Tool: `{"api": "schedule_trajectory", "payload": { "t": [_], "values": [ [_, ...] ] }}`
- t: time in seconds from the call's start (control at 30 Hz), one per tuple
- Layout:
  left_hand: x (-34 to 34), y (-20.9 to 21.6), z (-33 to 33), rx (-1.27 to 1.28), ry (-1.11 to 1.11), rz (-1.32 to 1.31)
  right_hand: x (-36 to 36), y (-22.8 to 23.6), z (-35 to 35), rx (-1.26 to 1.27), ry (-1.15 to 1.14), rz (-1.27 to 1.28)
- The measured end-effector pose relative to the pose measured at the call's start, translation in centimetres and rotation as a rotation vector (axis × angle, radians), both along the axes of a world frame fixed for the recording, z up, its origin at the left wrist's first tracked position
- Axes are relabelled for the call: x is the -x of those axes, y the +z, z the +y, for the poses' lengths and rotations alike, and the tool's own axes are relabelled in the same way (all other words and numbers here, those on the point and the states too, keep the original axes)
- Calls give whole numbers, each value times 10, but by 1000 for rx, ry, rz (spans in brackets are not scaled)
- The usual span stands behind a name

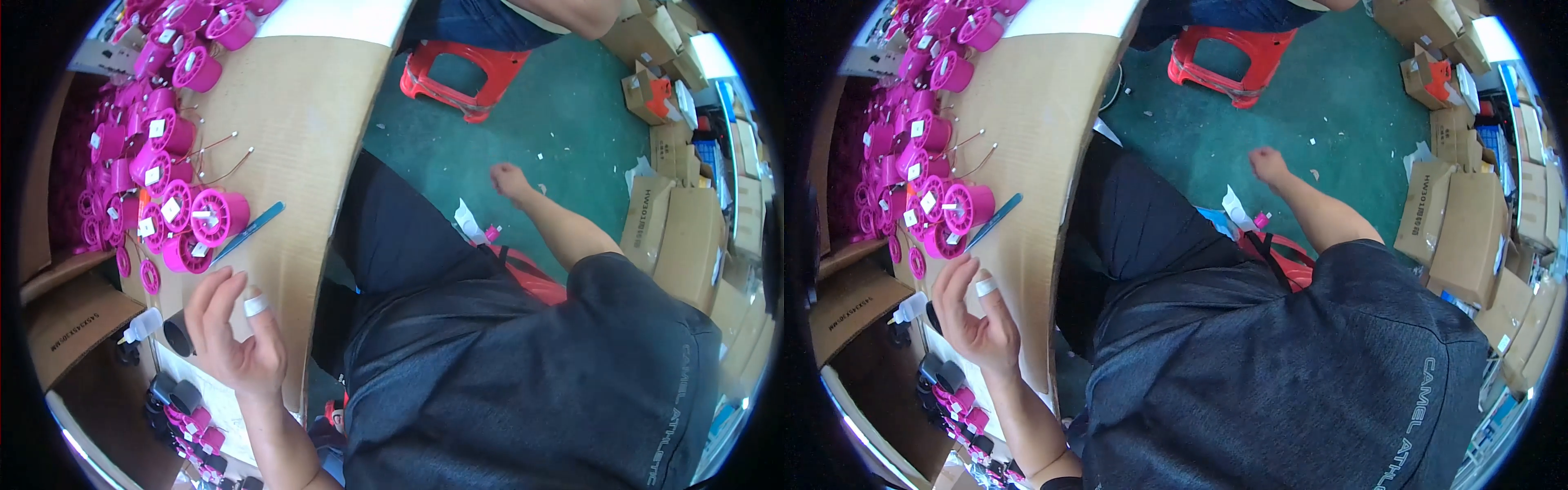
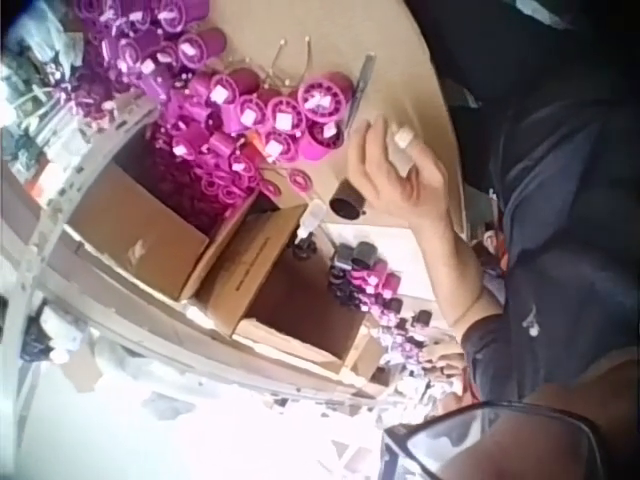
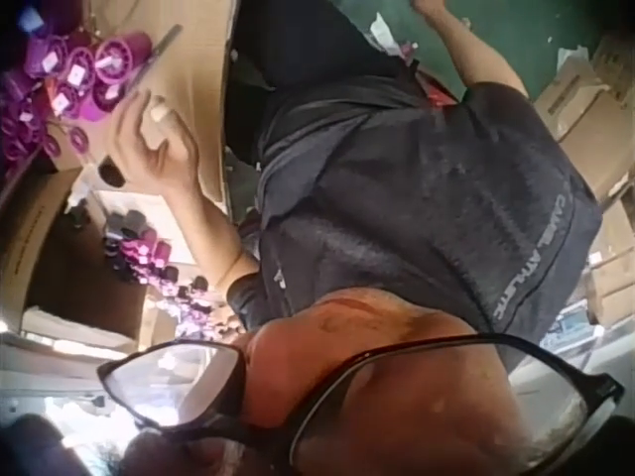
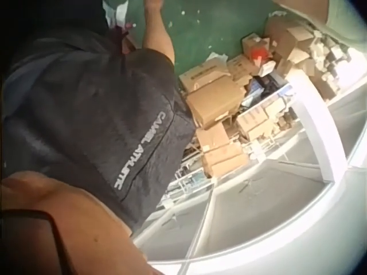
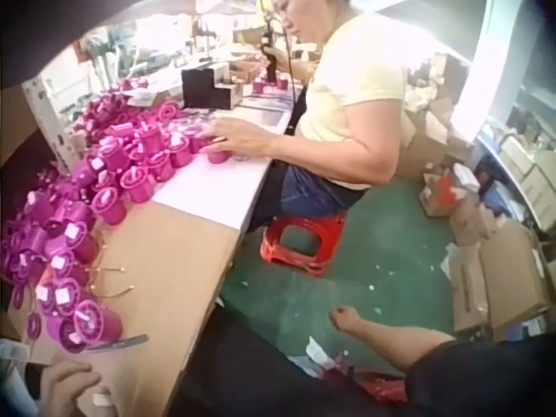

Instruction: Assemble plastic components by applying glue and joining parts at a factory workstation.

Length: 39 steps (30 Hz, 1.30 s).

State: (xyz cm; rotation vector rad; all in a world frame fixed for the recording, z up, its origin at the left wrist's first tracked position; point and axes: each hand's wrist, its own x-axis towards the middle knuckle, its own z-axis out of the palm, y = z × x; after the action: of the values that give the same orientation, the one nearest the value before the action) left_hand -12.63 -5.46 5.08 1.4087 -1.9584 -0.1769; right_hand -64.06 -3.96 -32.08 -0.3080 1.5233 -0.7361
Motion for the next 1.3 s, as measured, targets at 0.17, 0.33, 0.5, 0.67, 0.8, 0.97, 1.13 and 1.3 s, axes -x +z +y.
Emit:
{"api": "schedule_trajectory", "payload": {
  "t": [0.17, 0.33, 0.5, 0.67, 0.8, 0.97, 1.13, 1.3],
  "values": [
    [31, -2, -12, -76, -129, -72, -27, -68, 84, -199, 406, 505],
    [65, -3, -37, -80, -241, -169, -43, -74, 128, -178, 590, 520],
    [100, -10, -70, -109, -245, -338, -47, -73, 153, -133, 780, 536],
    [125, -22, -94, -225, -202, -483, -43, -69, 167, -95, 921, 543],
    [137, -38, -110, -140, -188, -675, -45, -74, 164, -133, 655, 586],
    [137, -51, -123, -82, -221, -869, -48, -80, 157, -174, 316, 617],
    [137, -48, -120, -90, -267, -883, -42, -84, 149, -140, 227, 682],
    [137, -50, -121, -112, -246, -909, -40, -81, 140, -205, 225, 608]
  ]
}}
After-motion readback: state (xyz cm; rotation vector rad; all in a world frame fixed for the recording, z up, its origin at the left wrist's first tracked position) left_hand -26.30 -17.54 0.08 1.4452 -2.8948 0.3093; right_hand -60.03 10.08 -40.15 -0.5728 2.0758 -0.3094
